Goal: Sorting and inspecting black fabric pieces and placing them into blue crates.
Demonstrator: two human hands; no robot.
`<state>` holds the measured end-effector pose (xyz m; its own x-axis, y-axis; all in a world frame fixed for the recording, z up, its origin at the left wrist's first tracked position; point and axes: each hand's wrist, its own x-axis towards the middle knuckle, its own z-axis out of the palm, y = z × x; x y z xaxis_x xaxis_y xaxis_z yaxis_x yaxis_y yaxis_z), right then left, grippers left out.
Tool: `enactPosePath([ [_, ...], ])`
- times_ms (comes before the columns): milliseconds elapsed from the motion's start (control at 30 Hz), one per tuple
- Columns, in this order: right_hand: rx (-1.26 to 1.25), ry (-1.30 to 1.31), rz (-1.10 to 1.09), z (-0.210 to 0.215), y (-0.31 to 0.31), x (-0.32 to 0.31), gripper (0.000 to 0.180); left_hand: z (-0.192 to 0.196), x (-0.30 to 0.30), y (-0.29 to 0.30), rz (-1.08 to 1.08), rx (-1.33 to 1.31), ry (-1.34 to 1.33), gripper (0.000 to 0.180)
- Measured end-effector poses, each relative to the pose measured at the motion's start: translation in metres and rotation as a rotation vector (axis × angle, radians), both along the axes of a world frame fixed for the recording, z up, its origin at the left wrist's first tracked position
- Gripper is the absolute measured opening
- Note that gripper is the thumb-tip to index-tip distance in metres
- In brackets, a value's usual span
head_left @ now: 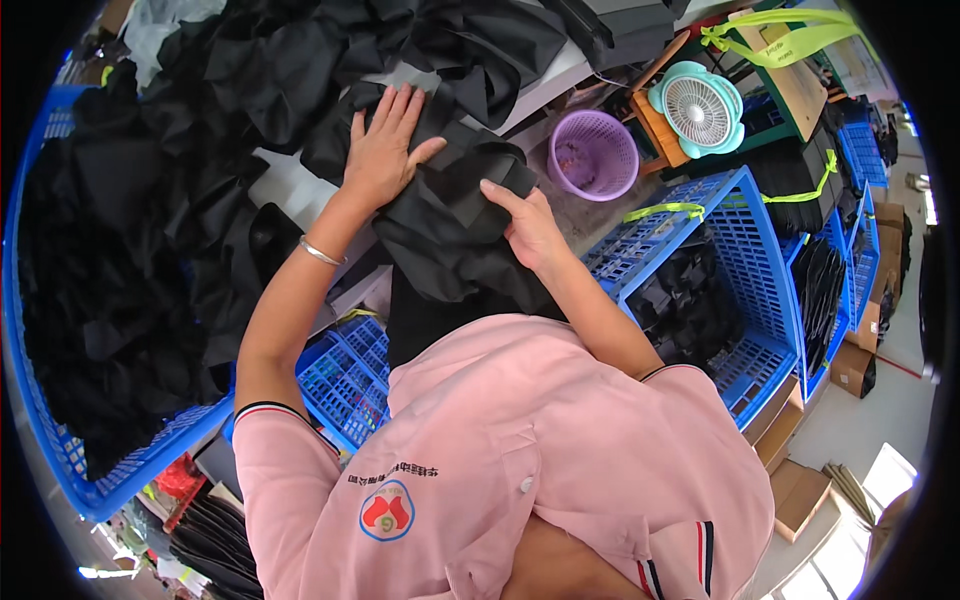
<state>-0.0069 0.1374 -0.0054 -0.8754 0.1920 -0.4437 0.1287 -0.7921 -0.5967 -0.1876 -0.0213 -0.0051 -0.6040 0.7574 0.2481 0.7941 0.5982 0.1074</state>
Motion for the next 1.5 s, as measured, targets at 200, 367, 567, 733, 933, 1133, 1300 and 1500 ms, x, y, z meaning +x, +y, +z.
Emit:
enactPosePath([
  [200, 0.027, 0.046, -0.011, -0.035, -0.001, -0.007, 0.031, 0.012, 0.01, -0.003, -0.034, -0.028, -0.021, 0.105],
  [367, 0.242, 0.056, -0.025, -0.043, 0.009, -0.006, 0.033, 0.007, 0.009, -0.007, -0.019, -0.011, -0.042, 0.113],
  [567, 0.519, 0.103, 0.106, -0.003, 0.041, -0.034, 0.036, 0.007, 0.008, -0.006, -0.035, 0.004, -0.032, 0.109],
  [733, 0.574, 0.246, 0.024, -0.007, 0.052, -0.019, 0.014, 0.008, 0.008, -0.007, -0.031, 0.018, -0.078, 0.105],
  [933, 0.551, 0.012, -0.096, -0.014, 0.052, 0.025, 0.042, 0.009, 0.007, -0.004, -0.07, -0.023, -0.095, 0.104],
  [1133, 0.175, -0.074, 0.165, -0.012, -0.003, 0.012, 0.034, 0.002, 0.004, -0.01, -0.08, -0.104, -0.041, 0.106],
  [1300, 0.337, 0.016, 0.017, -0.03, 0.008, 0.031, 0.031, 0.014, 0.021, -0.015, -0.111, 0.209, -0.331, 0.066],
  [1500, 0.363, -0.112, -0.092, -0.049, 0.076, 0.153, 0.033, 0.085, 0.114, 0.016, -0.017, 0.937, -0.806, 0.052],
])
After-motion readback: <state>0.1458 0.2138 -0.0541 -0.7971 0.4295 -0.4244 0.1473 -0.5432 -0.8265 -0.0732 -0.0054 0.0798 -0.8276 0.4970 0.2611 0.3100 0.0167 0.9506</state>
